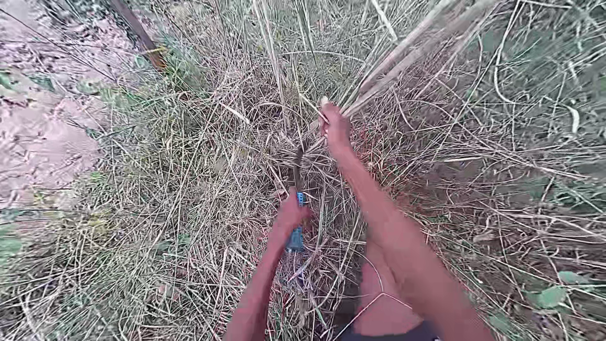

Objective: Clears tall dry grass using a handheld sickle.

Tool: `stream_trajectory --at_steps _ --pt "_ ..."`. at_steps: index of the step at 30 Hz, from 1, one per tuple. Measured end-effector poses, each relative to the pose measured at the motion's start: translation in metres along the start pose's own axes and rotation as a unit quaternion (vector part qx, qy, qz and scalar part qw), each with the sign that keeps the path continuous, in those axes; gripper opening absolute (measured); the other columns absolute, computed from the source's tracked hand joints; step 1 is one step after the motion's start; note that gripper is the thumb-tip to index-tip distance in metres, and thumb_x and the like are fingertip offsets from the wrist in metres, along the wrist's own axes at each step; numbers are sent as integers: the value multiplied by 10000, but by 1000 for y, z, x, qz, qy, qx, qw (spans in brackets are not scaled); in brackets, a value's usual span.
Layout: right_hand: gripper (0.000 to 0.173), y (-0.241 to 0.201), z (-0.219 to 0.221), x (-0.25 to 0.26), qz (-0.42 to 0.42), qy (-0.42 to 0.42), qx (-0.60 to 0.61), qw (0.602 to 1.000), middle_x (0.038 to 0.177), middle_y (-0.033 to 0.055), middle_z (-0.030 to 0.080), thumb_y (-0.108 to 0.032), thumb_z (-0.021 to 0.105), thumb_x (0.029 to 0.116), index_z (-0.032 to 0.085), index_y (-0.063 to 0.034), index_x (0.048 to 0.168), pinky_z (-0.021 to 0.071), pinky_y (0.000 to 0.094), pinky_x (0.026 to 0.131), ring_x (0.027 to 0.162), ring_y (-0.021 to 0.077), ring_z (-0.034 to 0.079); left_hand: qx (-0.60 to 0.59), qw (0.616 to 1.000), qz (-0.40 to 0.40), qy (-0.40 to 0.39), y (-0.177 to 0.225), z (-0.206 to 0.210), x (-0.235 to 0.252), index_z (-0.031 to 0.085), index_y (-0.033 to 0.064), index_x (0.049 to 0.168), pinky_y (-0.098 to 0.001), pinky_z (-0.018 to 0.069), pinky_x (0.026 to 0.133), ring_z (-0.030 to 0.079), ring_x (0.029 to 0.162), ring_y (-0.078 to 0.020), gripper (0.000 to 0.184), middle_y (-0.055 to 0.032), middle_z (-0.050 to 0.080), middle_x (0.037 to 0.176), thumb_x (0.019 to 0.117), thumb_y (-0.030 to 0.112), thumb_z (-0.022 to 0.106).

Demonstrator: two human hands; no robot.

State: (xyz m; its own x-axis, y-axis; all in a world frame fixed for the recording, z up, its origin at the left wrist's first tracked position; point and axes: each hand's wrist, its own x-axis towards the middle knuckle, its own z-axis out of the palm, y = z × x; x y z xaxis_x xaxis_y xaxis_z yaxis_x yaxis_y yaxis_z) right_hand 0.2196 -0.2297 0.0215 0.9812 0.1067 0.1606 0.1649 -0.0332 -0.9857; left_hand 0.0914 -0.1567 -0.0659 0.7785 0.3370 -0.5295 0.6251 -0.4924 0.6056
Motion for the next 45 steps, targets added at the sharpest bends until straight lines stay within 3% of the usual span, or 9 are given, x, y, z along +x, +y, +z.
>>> stream_trajectory --at_steps 5,10,17,23,30,35,38,44,45 --pt "296 47 -12 52 69 24 204 976 584 -72 414 -204 433 1103 494 -100 832 362 174 469 449 14 360 42 999 11 3 42 2 68 247 -19 1569 -619 483 1010 609 1197 -478 740 -352 573 1318 997 203 661" --pt "333 39 -8 33 57 -50 186 980 548 -94 399 -198 413 1105 468 -129 785 371 166 458 429 -1 364 -19 999 0 -35 -30 4 -18 224 -23 1563 -458 580 818 697 859 -290 636 -250 634 1108 1030 116 542" --pt "351 60 -34 63 104 54 244 963 571 -94 404 -266 408 1114 488 -157 791 362 159 475 445 6 358 6 998 54 -17 32 9 103 265 7 1555 -600 546 880 683 995 -432 703 -318 630 1187 980 148 645" --pt "359 61 -37 60 148 88 265 949 518 -90 345 -232 400 1118 443 -164 768 347 175 419 391 23 305 3 999 -29 -33 -7 27 -13 248 -20 1564 -495 554 894 699 950 -342 636 -264 656 1116 1037 152 561" --pt "391 73 -53 76 145 130 286 938 506 -87 322 -255 329 1136 413 -161 766 338 169 438 393 25 308 88 996 7 28 68 24 93 304 -43 1530 -662 488 970 603 1190 -507 745 -354 588 1284 936 178 696" --pt "398 72 -50 78 164 110 303 932 506 -86 314 -283 317 1138 411 -164 770 366 181 424 380 34 300 -68 996 -50 2 -5 43 -33 249 -45 1536 -439 590 785 707 834 -274 641 -220 649 1043 1007 114 573" --pt "430 68 -34 72 156 92 288 941 501 -79 323 -275 304 1135 391 -177 726 352 188 424 385 39 305 -121 992 -43 6 -17 35 -21 236 -27 1540 -417 581 762 683 782 -247 624 -196 635 985 1022 102 560" --pt "236 67 -47 71 164 166 282 931 716 -23 430 -255 384 1118 488 -113 961 414 207 535 551 60 415 59 998 -11 30 58 25 71 196 -13 1589 -636 491 994 606 1209 -489 809 -342 582 1317 961 158 675" --pt "299 69 -51 70 169 174 277 930 615 -49 403 -258 366 1117 448 -150 850 383 179 462 462 37 374 50 999 -15 17 51 31 56 200 -19 1586 -628 499 983 619 1182 -486 813 -344 588 1300 956 152 686"
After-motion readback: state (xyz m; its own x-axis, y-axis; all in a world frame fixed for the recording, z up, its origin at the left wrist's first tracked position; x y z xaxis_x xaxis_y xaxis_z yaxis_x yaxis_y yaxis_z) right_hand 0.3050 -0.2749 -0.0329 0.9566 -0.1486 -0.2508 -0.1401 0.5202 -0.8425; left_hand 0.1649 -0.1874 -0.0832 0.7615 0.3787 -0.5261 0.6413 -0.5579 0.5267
